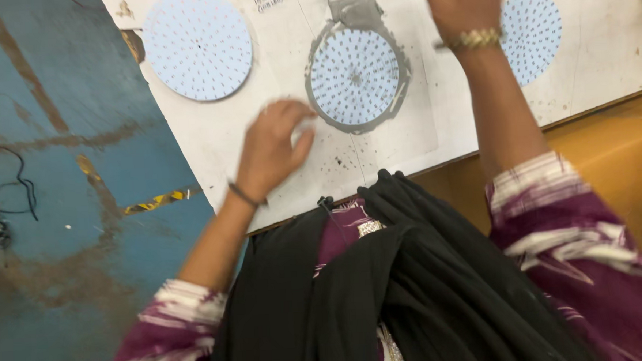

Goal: The person applies a gray adhesive to circular LED light modules on a white work surface using a small metal spatula. They spread the adhesive around the perimeter of each module, then press a clear plastic sheet over it to smooth and secure the material.

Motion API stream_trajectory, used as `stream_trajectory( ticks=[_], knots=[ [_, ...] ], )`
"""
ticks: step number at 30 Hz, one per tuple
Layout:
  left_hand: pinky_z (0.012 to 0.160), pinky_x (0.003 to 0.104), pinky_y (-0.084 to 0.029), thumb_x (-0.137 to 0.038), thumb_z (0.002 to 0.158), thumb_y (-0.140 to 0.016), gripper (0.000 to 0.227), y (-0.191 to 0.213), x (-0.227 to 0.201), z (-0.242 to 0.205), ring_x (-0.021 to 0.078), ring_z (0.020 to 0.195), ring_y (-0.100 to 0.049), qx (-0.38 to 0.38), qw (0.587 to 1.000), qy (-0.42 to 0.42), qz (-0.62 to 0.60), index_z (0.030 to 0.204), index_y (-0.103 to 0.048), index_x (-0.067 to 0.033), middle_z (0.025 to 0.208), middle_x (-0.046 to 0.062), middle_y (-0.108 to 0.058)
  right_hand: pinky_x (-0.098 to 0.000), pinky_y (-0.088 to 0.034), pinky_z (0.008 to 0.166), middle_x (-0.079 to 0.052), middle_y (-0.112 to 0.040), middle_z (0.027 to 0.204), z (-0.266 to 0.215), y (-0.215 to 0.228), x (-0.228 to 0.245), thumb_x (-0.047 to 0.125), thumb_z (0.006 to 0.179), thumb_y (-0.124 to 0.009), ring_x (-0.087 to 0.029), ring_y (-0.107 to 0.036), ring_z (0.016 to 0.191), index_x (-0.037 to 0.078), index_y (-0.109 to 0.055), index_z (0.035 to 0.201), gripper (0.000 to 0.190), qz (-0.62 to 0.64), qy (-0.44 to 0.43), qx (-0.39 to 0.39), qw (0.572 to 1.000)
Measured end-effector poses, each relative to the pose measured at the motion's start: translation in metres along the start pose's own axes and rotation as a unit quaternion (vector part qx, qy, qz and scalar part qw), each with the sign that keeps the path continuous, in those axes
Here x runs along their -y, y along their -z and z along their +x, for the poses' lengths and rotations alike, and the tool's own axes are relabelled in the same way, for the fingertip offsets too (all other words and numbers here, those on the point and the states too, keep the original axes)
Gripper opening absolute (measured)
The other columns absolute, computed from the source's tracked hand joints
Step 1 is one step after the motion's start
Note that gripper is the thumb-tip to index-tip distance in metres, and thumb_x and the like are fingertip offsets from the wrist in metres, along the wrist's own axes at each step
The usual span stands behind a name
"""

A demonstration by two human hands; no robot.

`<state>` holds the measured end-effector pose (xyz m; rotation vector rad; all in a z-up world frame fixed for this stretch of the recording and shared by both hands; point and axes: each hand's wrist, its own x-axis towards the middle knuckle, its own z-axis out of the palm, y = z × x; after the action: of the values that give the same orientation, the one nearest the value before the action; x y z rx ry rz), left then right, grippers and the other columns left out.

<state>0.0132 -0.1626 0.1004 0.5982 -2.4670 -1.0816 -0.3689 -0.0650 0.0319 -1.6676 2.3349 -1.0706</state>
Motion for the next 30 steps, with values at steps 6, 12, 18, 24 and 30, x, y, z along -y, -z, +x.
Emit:
stream_trajectory(
  ticks=[6, 12, 18, 24, 30],
  knots=[
    [0.086, 0.041, -0.055, -0.015, 0.083, -0.074, 0.037, -0.034, -0.056, -0.065, 0.0277, 0.107, -0.065, -0.039, 0.967, 0.227, -0.106, 0.119, -0.068, -0.0109, 0.116, 0.008, -0.065, -0.0336, -0.062, 0.091, -0.014, -0.067, 0.130, -0.176, 0.019, 0.057, 0.001, 0.095, -0.075, -0.020, -0.069, 0.111, -0.001, -0.056, 0.141, 0.050, 0.217, -0.298, 0.003, 0.930],
    [0.106, 0.052, -0.042, -0.022, 0.075, -0.080, 0.053, -0.049, -0.056, -0.077, 0.0376, 0.127, -0.051, 0.077, 0.979, -0.028, 0.185, 0.124, -0.066, -0.0091, 0.129, 0.016, -0.059, -0.0365, -0.063, 0.086, -0.021, -0.050, 0.147, -0.224, 0.019, 0.096, 0.003, 0.090, -0.079, -0.021, -0.060, 0.114, 0.008, -0.037, 0.155, 0.078, 0.222, -0.351, 0.006, 0.910],
    [0.102, 0.058, -0.038, -0.025, 0.074, -0.078, 0.072, -0.060, -0.058, -0.074, 0.0394, 0.123, -0.049, 0.130, 0.957, -0.030, 0.259, 0.141, -0.056, -0.0117, 0.130, 0.019, -0.056, -0.0269, -0.057, 0.077, -0.015, -0.069, 0.113, -0.178, 0.023, 0.077, 0.016, 0.093, -0.084, -0.014, -0.068, 0.089, 0.012, -0.030, 0.155, 0.082, 0.276, -0.410, 0.098, 0.864],
    [0.105, 0.055, -0.035, -0.022, 0.082, -0.072, 0.060, -0.066, -0.077, -0.070, 0.0337, 0.121, -0.053, -0.035, 0.945, -0.096, 0.311, 0.139, -0.060, -0.0107, 0.129, 0.015, -0.060, -0.0304, -0.051, 0.079, -0.008, -0.070, 0.100, -0.156, 0.048, 0.095, 0.006, 0.099, -0.078, -0.014, -0.062, 0.083, 0.012, -0.037, 0.156, 0.071, 0.580, -0.373, 0.064, 0.721],
    [0.103, 0.051, -0.040, -0.012, 0.093, -0.070, 0.009, -0.043, -0.096, -0.041, 0.0302, 0.092, -0.065, -0.094, 0.945, -0.115, 0.292, 0.101, -0.070, -0.0073, 0.092, 0.012, -0.068, -0.0374, -0.058, 0.088, -0.011, -0.072, 0.111, -0.158, 0.047, 0.105, 0.009, 0.102, -0.066, -0.021, -0.069, 0.092, 0.011, -0.047, 0.147, 0.050, 0.757, -0.384, -0.043, 0.527]
  ],
)
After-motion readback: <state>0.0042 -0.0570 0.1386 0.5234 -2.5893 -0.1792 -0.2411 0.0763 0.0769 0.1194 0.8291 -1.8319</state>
